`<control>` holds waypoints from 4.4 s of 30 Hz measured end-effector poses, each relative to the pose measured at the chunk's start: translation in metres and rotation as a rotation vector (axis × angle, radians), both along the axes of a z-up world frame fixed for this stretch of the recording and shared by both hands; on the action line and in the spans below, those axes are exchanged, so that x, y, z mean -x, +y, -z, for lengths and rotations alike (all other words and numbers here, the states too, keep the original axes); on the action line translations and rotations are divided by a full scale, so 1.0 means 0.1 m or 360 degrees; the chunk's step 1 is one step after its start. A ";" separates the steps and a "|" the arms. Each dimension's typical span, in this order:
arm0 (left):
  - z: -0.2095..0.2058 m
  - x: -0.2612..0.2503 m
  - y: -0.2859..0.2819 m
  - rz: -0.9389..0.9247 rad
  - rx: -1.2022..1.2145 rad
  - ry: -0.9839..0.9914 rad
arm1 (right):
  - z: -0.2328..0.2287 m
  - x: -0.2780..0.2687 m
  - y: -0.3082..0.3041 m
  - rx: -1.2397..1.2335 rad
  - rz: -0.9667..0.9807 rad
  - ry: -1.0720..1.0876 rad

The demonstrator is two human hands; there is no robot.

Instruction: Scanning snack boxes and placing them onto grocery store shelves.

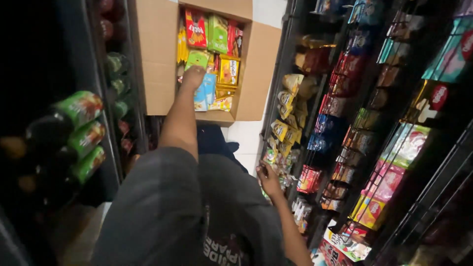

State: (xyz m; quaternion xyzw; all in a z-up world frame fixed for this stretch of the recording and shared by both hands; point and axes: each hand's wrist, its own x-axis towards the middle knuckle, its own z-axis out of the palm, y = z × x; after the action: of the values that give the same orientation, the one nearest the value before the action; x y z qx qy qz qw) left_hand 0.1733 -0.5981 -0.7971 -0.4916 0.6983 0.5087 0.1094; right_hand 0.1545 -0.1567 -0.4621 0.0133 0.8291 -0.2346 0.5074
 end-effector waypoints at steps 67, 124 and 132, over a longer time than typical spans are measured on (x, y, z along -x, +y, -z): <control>-4.94 0.51 5.79 0.1140 -0.2105 0.0400 | -1.36 -0.55 3.45 0.1260 0.1155 0.0725; -5.15 0.75 4.90 0.0577 -0.3207 -0.0108 | -2.44 -0.49 1.92 0.0481 0.0266 0.2250; -5.01 0.88 4.77 0.0734 -0.2651 -0.0207 | -1.59 -1.17 2.29 0.0844 0.1420 0.1634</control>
State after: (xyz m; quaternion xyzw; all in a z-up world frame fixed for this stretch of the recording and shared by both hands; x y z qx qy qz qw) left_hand 0.0854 -0.1212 -0.2965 -0.1257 0.1729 0.7905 0.5740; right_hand 0.2720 0.0727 -0.3036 0.1150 0.7936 -0.5886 -0.1031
